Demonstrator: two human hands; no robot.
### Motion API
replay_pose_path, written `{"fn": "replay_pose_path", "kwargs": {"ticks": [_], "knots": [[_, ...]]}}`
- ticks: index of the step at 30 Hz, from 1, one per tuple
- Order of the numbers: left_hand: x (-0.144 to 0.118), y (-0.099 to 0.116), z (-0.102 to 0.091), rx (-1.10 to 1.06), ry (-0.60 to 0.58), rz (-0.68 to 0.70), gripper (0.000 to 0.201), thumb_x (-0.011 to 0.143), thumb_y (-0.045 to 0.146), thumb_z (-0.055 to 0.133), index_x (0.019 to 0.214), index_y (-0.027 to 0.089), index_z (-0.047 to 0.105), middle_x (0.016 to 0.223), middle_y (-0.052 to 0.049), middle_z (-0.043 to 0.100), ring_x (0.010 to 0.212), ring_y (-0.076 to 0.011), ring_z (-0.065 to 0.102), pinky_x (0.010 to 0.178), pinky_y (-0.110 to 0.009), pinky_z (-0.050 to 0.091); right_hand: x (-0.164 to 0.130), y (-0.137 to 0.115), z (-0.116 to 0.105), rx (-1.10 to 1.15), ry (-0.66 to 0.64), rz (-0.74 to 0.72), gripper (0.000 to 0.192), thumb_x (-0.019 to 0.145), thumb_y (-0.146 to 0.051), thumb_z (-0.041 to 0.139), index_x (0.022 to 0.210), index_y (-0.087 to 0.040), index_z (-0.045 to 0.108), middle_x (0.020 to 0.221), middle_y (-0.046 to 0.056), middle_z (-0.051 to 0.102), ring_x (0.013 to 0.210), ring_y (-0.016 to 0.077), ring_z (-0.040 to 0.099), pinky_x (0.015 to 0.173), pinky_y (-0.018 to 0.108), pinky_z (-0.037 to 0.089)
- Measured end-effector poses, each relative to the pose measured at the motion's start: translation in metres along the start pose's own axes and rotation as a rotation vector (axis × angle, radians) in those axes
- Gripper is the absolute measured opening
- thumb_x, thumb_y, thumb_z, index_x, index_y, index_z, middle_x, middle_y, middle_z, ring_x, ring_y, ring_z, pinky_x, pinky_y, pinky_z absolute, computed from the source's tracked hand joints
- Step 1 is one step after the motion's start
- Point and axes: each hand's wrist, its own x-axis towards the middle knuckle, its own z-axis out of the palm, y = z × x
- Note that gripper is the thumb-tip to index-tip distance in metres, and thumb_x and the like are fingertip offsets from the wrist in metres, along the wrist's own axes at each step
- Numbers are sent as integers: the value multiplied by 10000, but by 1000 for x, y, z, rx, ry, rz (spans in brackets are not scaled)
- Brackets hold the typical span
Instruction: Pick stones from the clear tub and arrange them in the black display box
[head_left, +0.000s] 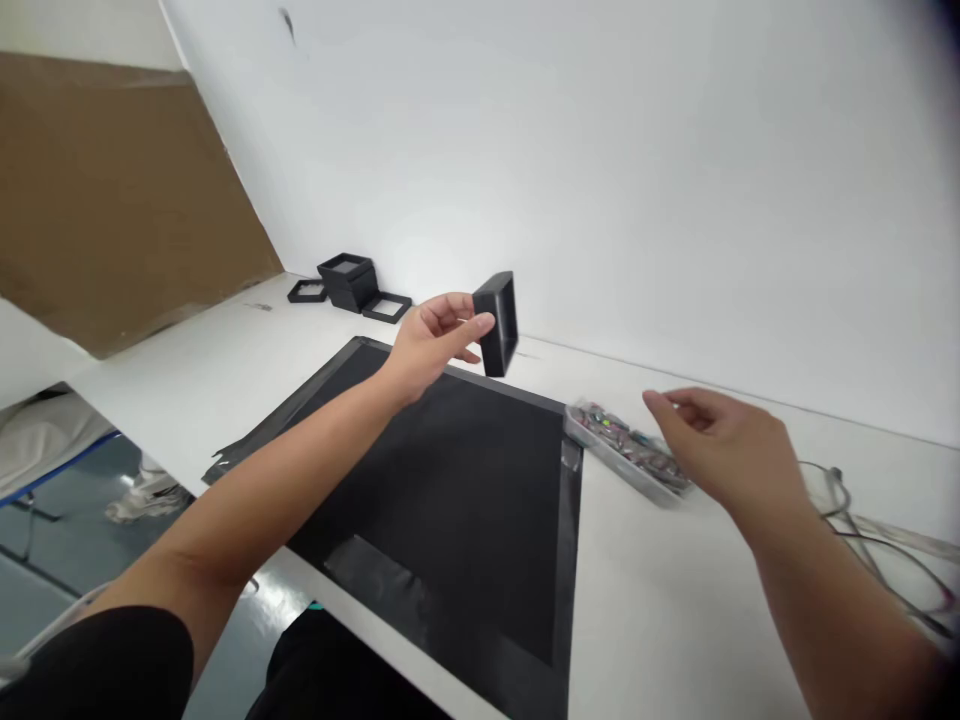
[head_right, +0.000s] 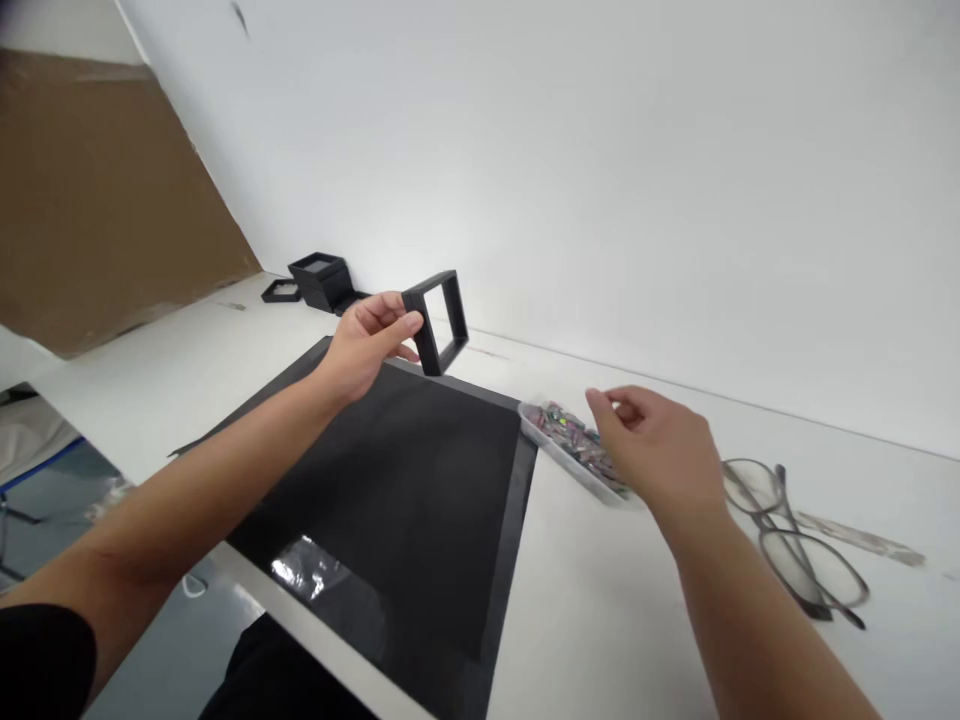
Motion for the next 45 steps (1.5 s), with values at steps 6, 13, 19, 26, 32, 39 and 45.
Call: {"fn": "replay_pose_path", "kwargs": {"ticks": [6, 13, 19, 26, 32, 39, 45], "knots": [[-75, 52, 42, -150, -100, -81, 217, 678, 281, 855, 784, 166, 704, 666, 36, 638, 552, -52, 584, 511, -165, 532, -70, -71, -14, 753, -188, -594, 228, 874, -452, 637, 895, -238, 714, 679, 4, 622, 597, 140, 557, 536, 292, 455], [-93, 49, 43, -130, -245, 64, 200, 772, 374, 800, 877, 214, 743, 780, -4, 690, 699, -100, 642, 640, -237, 538, -111, -94, -24, 875, -211, -644, 111, 826, -228, 720, 721, -244, 686, 667, -21, 647, 610, 127, 582, 534, 272, 472], [-79, 50, 20, 211, -432, 504, 932, 524, 757, 786, 1328, 333, 580, 1345, -44, 594, 1272, -334, 539, 1010, -438, 497, -105, -86, -20, 1242, -552, -438, 166, 842, -417, 721, 850, -254, 756, 799, 25, 707, 709, 175, 658, 636, 333, 557], [-92, 27, 28, 365, -549, 450, 1166, 603, 637, 835, 1555, 332, 235, 1416, -104, 478, 1350, -330, 431, 1164, -500, 363, -99, -90, 0, 1335, -708, -293, 149, 809, -362, 707, 801, -217, 739, 734, 26, 691, 642, 171, 643, 565, 310, 554], [-94, 13, 26, 475, -476, 466, 1288, 418, 772, 821, 1512, 295, 336, 1415, -139, 486, 1326, -383, 431, 1192, -553, 270, -97, -85, 10, 1243, -658, -285, 146, 784, -338, 680, 744, -199, 703, 629, 22, 672, 578, 180, 617, 571, 332, 519], [-93, 5, 24, 169, -598, 336, 1225, 386, 571, 939, 1417, 313, 330, 1358, -119, 491, 1227, -323, 547, 1068, -445, 471, -103, -88, 13, 1203, -675, -161, 99, 704, -236, 642, 612, -202, 655, 646, 28, 669, 637, 183, 625, 611, 323, 514], [-97, 15, 28, 193, -591, 382, 1106, 404, 530, 942, 1365, 272, 459, 1275, -97, 592, 1141, -313, 612, 1057, -440, 486, -108, -90, 11, 1252, -737, -212, 136, 727, -206, 611, 726, -207, 747, 694, 22, 694, 693, 182, 659, 669, 316, 546]]}}
